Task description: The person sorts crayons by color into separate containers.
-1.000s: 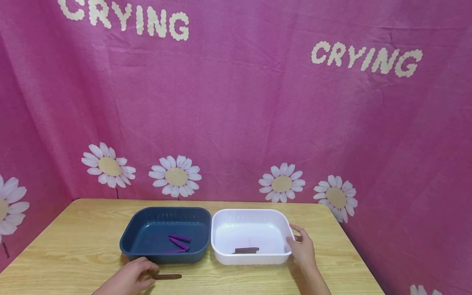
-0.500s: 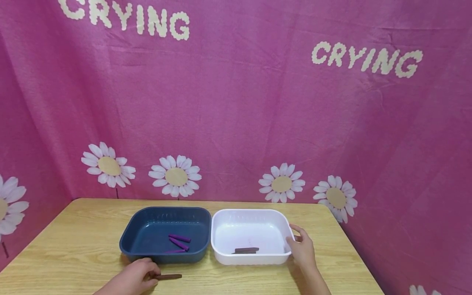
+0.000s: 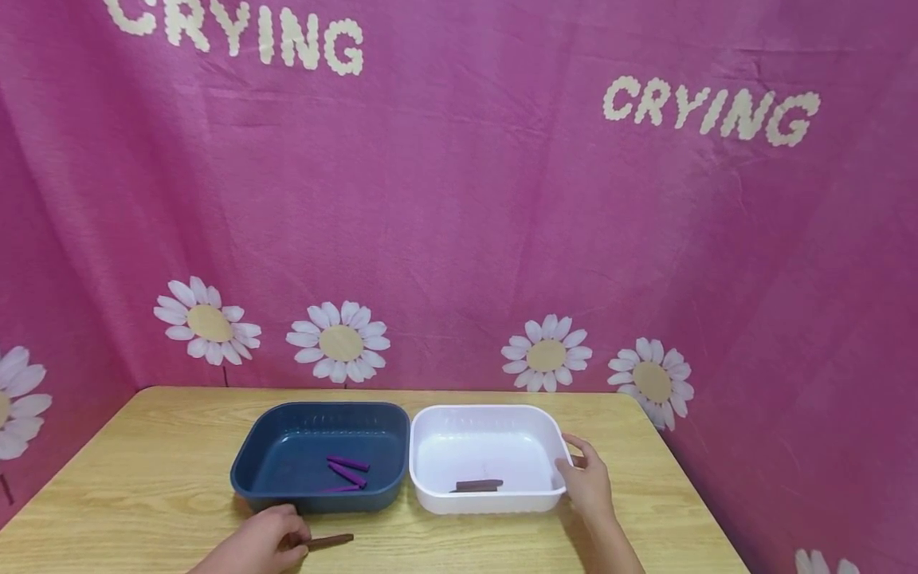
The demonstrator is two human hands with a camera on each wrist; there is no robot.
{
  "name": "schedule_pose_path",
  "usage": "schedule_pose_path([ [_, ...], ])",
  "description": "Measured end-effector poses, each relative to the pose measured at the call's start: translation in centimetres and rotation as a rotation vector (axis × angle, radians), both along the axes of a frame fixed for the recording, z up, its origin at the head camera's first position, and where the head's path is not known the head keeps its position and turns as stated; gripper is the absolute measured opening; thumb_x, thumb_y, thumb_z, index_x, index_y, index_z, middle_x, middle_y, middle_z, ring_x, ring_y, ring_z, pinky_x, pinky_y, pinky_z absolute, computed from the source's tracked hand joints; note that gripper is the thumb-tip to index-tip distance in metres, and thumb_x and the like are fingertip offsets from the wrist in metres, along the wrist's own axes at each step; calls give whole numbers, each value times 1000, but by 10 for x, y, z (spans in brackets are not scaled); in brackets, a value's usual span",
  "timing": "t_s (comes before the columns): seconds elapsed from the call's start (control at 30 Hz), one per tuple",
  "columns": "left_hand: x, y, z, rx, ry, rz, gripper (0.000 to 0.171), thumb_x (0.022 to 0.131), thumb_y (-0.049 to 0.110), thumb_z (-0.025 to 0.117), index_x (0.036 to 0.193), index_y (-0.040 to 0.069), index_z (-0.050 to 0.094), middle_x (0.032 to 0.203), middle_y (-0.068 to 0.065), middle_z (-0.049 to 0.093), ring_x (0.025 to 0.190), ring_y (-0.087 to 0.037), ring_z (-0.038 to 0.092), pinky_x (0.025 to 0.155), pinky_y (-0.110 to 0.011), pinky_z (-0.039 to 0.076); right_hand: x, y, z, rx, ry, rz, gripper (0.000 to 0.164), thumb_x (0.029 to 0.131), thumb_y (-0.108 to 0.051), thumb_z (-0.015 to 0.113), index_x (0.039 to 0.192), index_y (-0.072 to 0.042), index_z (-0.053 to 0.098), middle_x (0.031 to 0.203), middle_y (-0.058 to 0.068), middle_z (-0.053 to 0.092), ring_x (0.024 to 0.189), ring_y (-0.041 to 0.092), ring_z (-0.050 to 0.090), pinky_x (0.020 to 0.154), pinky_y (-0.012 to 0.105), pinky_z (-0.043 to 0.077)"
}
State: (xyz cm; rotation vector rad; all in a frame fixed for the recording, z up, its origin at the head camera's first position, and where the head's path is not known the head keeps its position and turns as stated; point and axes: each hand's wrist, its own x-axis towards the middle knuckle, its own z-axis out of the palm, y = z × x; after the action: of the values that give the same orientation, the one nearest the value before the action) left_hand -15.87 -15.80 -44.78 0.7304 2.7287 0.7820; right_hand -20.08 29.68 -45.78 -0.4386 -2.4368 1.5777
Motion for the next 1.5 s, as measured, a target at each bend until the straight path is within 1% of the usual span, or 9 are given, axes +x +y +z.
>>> schedule_pose_path([
  [0.23,4,3,6,8,42,-26,8,81,19,69,80,12,70,71,9,46,65,-1,37,59,-22,37,-1,-1,2,-6,21,-8,45,89,-4,56,132,-3,47,100,24,60,80,17,59,59,26,54],
  [0.43,7,10,12,32,19,-46,9,83,21,68,83,12,71,74,12,49,67,0,40,62,-21,42,-1,0,2,-1,22,-4,44,89,-4,56,132,-1,47,102,27,60,80,16,59,62,28,55],
  [0.57,8,15,15,55,42,-65,9,83,21,68,84,12,71,75,12,50,69,1,41,63,-21,43,0,0,2,0,9,-10,44,89,-4,56,132,-2,47,102,24,59,81,17,59,63,28,56],
  [0.67,9,20,19,59,52,-63,9,83,21,68,85,12,71,76,12,51,69,1,42,63,-21,44,1,0,2,-6,7,-4,44,90,-4,55,133,-2,46,103,25,59,82,18,59,64,29,56],
  [0.77,11,25,22,64,40,-55,10,83,21,69,85,12,72,76,13,51,69,2,42,65,-20,45,1,0,2,-8,11,-2,44,89,-4,55,133,-2,46,103,25,59,82,17,58,64,29,56],
  [0.93,13,33,25,81,63,-68,8,82,19,69,85,12,72,76,13,51,69,2,43,65,-20,45,1,1,1,2,23,-9,44,88,-2,55,132,-1,47,102,26,60,79,14,58,64,27,55],
  [1.13,11,42,28,73,16,-29,9,83,24,69,87,16,73,77,14,51,70,-1,44,65,-21,44,0,0,0,0,30,-1,44,88,-3,55,131,0,47,101,26,60,78,14,58,64,27,55],
  [1.3,11,48,32,99,73,-38,10,83,23,68,88,15,72,77,15,51,71,-1,44,64,-20,43,-1,1,0,1,22,-2,44,89,-4,56,132,-1,47,103,28,59,80,16,59,64,28,55],
  [1.5,7,54,35,118,141,-49,8,83,19,68,87,14,72,77,15,53,70,1,43,66,-19,45,0,0,0,3,29,2,44,88,-4,55,132,0,47,105,30,59,80,15,59,65,27,55],
])
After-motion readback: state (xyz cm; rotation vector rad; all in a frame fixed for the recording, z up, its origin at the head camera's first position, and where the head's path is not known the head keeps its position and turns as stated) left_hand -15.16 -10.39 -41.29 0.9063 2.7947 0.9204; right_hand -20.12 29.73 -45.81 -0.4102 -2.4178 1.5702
